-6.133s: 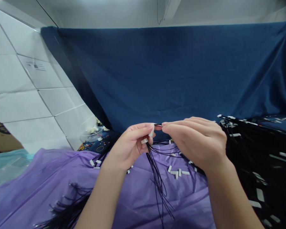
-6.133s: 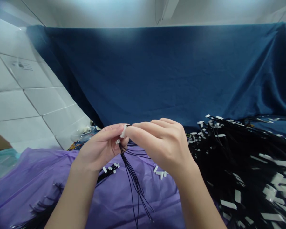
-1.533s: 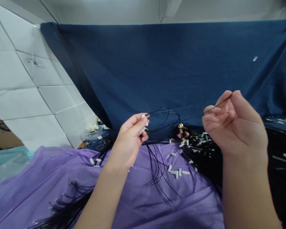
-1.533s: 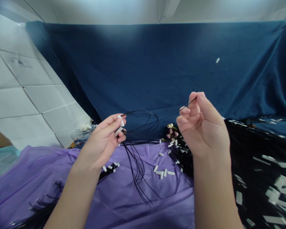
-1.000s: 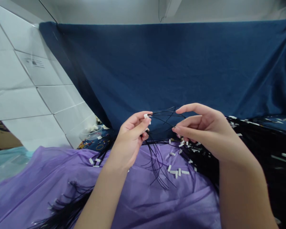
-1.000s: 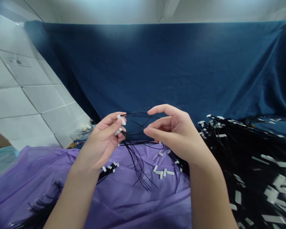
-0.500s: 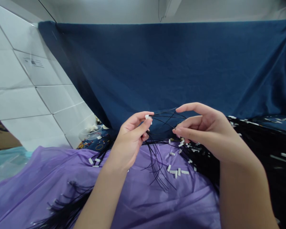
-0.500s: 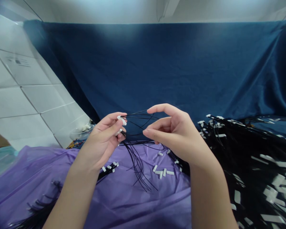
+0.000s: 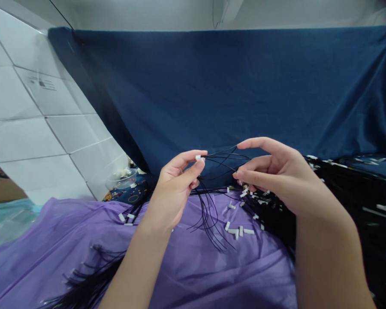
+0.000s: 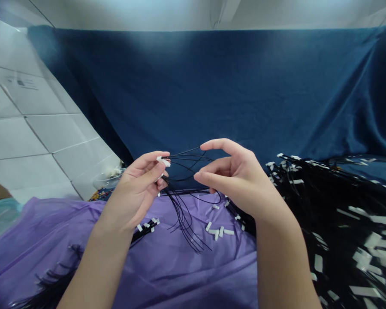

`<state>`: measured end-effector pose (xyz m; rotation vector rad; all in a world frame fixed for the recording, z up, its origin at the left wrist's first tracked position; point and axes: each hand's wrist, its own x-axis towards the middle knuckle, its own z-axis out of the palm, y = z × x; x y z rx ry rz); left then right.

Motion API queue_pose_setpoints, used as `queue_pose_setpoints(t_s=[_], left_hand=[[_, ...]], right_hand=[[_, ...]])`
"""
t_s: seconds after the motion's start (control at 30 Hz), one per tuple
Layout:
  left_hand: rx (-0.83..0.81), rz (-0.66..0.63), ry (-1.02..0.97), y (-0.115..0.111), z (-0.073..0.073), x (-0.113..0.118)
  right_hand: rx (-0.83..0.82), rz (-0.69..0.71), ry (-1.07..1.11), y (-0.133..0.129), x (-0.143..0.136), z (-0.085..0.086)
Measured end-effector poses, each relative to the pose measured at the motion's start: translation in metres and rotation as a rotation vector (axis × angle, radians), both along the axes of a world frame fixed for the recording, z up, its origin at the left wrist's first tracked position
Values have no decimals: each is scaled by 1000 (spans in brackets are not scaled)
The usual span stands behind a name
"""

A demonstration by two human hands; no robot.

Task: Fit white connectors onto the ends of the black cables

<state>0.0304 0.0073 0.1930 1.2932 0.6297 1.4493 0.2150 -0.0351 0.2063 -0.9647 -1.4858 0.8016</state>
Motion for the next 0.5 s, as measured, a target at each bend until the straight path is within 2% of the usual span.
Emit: queue_pose_setpoints(t_s=[0.2,0.37,0.5], left_hand=[[88,130,101,1,-4,0],[177,163,220,0,-8,-2],[155,150,222,-1,-8,0]], right_hand=[[43,-29,-5,1,1,-2],[37,-45,-22,3,1,-3],[185,-171,-36,2,-3,-5]])
